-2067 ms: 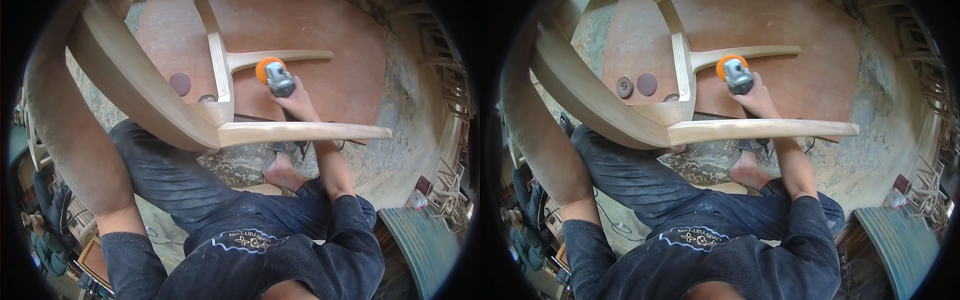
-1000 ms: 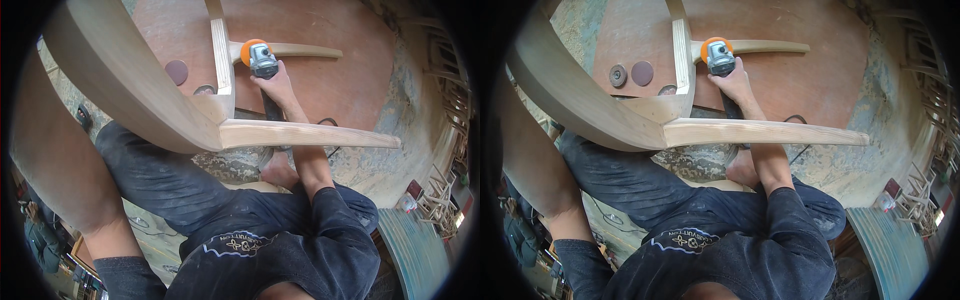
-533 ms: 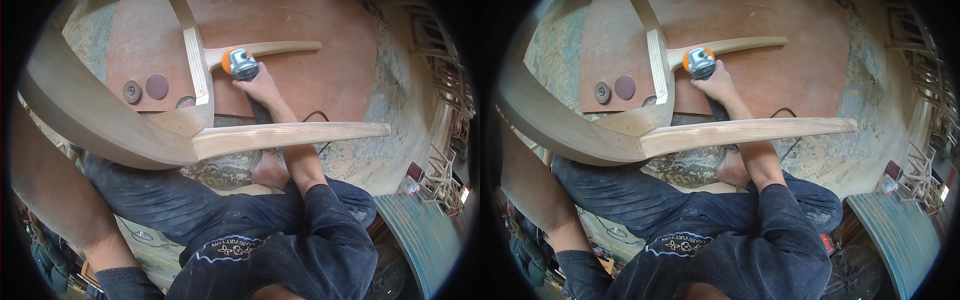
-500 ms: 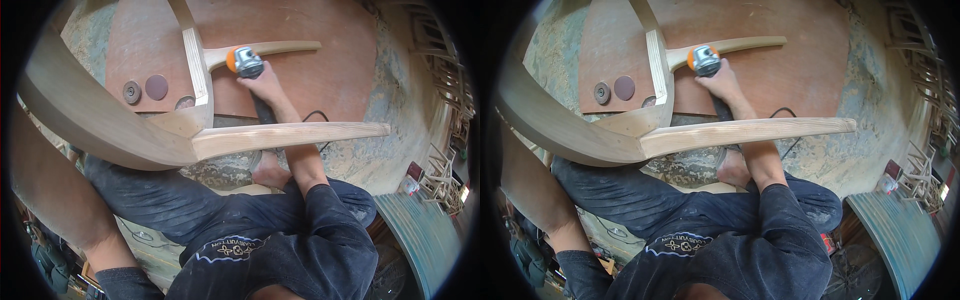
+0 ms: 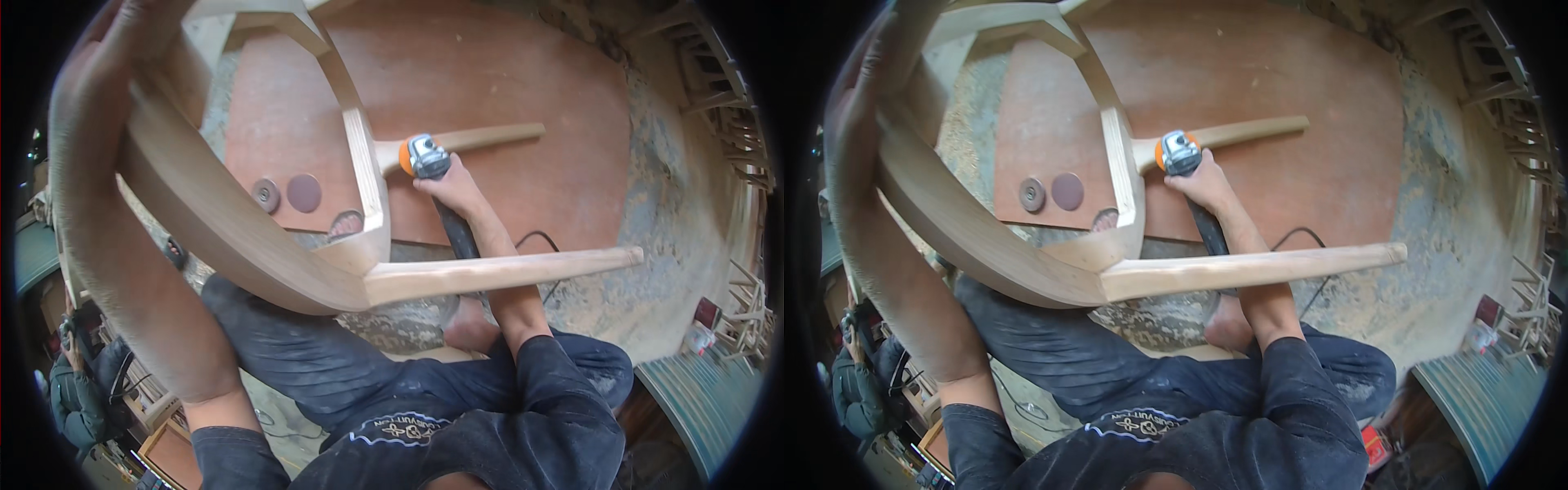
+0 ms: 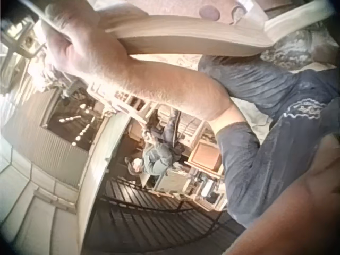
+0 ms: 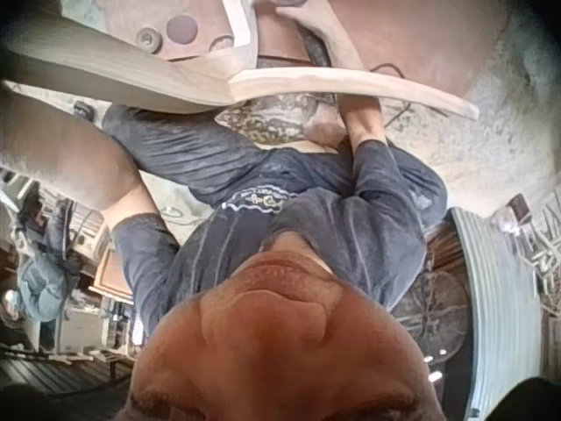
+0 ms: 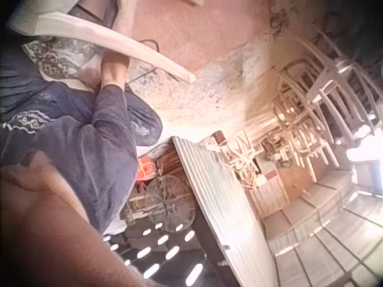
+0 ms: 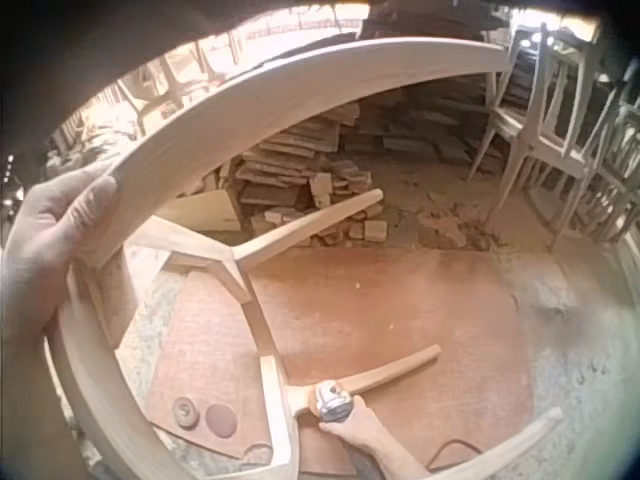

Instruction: Using a power angle grinder with a sanding disc to smooth the surface of a wooden chair frame.

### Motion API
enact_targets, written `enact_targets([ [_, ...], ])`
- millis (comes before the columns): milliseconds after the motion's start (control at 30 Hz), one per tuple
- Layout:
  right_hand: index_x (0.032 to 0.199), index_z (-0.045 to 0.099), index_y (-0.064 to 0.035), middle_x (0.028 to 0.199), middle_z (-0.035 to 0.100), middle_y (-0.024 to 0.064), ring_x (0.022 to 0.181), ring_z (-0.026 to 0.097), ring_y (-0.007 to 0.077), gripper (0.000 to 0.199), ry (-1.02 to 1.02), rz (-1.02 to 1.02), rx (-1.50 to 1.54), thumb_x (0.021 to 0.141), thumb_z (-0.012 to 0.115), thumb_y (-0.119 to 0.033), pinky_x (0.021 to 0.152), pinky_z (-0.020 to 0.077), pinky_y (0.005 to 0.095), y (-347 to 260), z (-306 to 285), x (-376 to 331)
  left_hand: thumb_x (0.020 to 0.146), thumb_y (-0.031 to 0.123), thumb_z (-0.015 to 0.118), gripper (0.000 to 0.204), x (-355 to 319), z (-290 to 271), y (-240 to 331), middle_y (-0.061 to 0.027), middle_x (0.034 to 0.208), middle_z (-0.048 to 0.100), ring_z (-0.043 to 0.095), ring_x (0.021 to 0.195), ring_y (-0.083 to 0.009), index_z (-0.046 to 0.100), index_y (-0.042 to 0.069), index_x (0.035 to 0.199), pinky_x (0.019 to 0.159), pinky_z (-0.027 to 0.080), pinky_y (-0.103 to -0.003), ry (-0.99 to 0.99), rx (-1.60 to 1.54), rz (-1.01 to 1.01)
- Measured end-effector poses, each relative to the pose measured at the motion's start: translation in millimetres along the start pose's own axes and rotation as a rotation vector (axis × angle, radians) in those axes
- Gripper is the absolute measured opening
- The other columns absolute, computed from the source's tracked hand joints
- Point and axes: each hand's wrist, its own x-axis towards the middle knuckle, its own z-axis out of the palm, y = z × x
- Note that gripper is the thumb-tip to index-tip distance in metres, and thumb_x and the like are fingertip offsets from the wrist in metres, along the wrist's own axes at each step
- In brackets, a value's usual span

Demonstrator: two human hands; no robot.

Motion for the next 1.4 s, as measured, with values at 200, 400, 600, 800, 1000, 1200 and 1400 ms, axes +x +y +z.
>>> enact_targets([
  [200,0.132,0.048,0.0108,0.122,0.068,0.0284,0.115,0.068,0.0346,0.093,0.056,0.006,-0.065,0.067,0.092,-0.039,0.098,0.0534,0.0395,9.0,-25.3,4.8,0.099,0.049,0.069,0.054,7.9,-5.4,-25.6,-0.0058,0.125,0.071,0.064,0.117,-0.0148,0.068,0.011,0.138,0.105,0.045,-0.029,0.020,0.030,-0.128],
  [400,0.128,0.052,0.0097,0.117,0.070,0.0248,0.107,0.070,0.0301,0.086,0.141,0.015,-0.001,0.067,0.093,-0.035,0.092,0.0548,0.0387,42.1,-69.6,18.2,0.097,0.054,0.068,0.058,6.5,-7.5,-7.4,-0.0078,0.124,0.072,0.065,0.118,-0.0174,0.068,0.013,0.138,0.105,0.047,-0.032,0.073,0.165,-0.127],
  [600,0.124,0.053,0.0089,0.113,0.070,0.0242,0.102,0.070,0.0308,0.080,0.302,0.029,0.107,0.068,0.092,-0.033,0.087,0.0564,0.0400,21.1,-39.1,6.9,0.096,0.059,0.067,0.061,-0.3,-9.6,-4.3,-0.0100,0.124,0.073,0.066,0.119,-0.0199,0.068,0.015,0.139,0.106,0.048,-0.035,0.108,0.245,-0.119],
  [800,0.129,0.050,0.0085,0.121,0.068,0.0293,0.117,0.067,0.0381,0.088,-0.042,-0.026,-0.092,0.066,0.092,-0.038,0.100,0.0521,0.0415,1.6,3.5,-6.6,0.096,0.059,0.066,0.061,-5.1,-10.5,-9.1,-0.0113,0.128,0.072,0.065,0.122,-0.0220,0.067,0.016,0.140,0.110,0.046,-0.038,0.118,0.253,-0.070],
  [1000,0.129,0.052,0.0095,0.123,0.069,0.0237,0.113,0.068,0.0305,0.088,0.200,-0.045,0.001,0.066,0.094,-0.035,0.097,0.0528,0.0380,61.9,-75.6,14.3,0.098,0.051,0.067,0.057,-3.9,-6.9,3.0,-0.0128,0.132,0.069,0.062,0.126,-0.0220,0.066,0.012,0.140,0.112,0.042,-0.038,0.058,0.196,-0.006],
  [1200,0.111,0.069,-0.0050,0.091,0.066,0.0000,0.075,0.060,0.0100,0.039,0.472,-0.144,0.495,0.078,0.086,-0.013,0.066,0.0494,0.0279,119.8,-185.8,-35.2,0.098,0.043,0.072,0.055,-14.5,-4.5,2.8,-0.0127,0.117,0.074,0.067,0.109,-0.0182,0.066,0.006,0.138,0.096,0.051,-0.032,0.045,0.008,0.012],
  [1400,0.107,0.068,-0.0064,0.082,0.068,0.0016,0.063,0.061,0.0125,0.033,0.912,0.021,0.476,0.082,0.087,-0.016,0.058,0.0509,0.0294,195.8,-310.1,-141.7,0.088,0.033,0.083,0.056,-16.9,-2.7,0.5,-0.0131,0.116,0.073,0.069,0.105,-0.0198,0.067,0.002,0.131,0.093,0.054,-0.033,0.152,-0.191,-0.139],
])
